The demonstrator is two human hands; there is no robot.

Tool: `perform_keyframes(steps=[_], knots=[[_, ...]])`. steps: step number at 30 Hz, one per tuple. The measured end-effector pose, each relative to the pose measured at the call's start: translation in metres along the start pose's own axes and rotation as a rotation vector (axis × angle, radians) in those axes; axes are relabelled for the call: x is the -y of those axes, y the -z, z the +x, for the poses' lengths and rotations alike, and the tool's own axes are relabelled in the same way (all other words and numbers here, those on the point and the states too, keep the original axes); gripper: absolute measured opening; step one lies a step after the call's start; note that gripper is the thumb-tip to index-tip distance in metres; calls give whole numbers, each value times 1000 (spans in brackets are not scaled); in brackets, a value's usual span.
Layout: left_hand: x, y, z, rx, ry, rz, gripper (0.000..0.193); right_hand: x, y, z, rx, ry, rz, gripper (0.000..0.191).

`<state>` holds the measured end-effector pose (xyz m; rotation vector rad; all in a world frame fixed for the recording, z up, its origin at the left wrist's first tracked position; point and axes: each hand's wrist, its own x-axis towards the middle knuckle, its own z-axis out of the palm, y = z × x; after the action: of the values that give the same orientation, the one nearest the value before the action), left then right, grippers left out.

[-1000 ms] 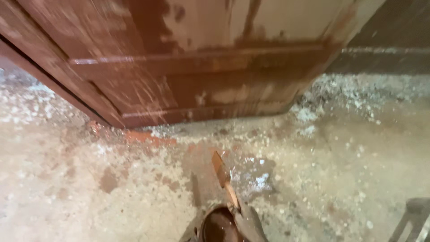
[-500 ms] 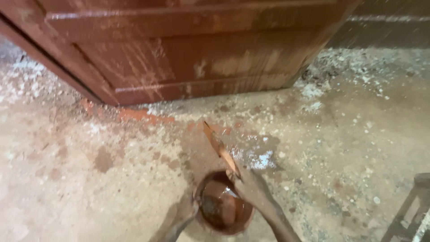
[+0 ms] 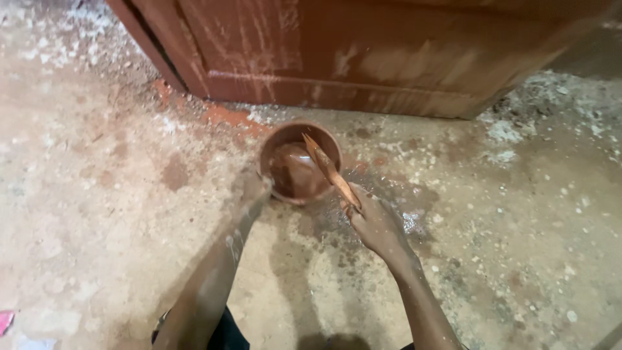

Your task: The person kneels on the floor and paints the lower panel of a wooden cabinet with reddish-brown paint using a wide brush, steadying the door with the other hand. They dip the brush into a paint bowl on the floor and continue brushing across the panel and edges.

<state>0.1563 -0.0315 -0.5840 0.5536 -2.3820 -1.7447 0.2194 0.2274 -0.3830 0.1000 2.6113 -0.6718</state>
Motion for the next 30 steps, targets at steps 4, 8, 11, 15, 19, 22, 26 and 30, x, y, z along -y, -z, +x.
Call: perform_keyframes(steps=[4, 8, 11, 15, 19, 22, 26, 30], knots=[[10, 29, 31, -74, 150, 94, 28, 2, -17, 21, 0, 87, -17, 52], [33, 51, 37, -143, 284, 131, 31, 7, -39, 44, -99, 299, 3, 49], [50, 53, 45, -212, 371, 119, 34, 20, -51, 55, -91, 295, 63, 50], [66, 44, 56, -379, 466, 99, 38, 53, -72, 61, 16, 105, 45, 50], [69, 43, 56, -447, 525, 64, 44, 89, -98, 83, -24, 223, 6, 41], [64, 47, 48, -419, 558, 38, 48, 107, -113, 117, -64, 321, -99, 39], [52, 52, 45, -382, 633, -12, 51, 126, -139, 142, -152, 437, -413, 46], [47, 58, 45, -351, 593, 129, 38, 151, -149, 156, -110, 406, -768, 38]])
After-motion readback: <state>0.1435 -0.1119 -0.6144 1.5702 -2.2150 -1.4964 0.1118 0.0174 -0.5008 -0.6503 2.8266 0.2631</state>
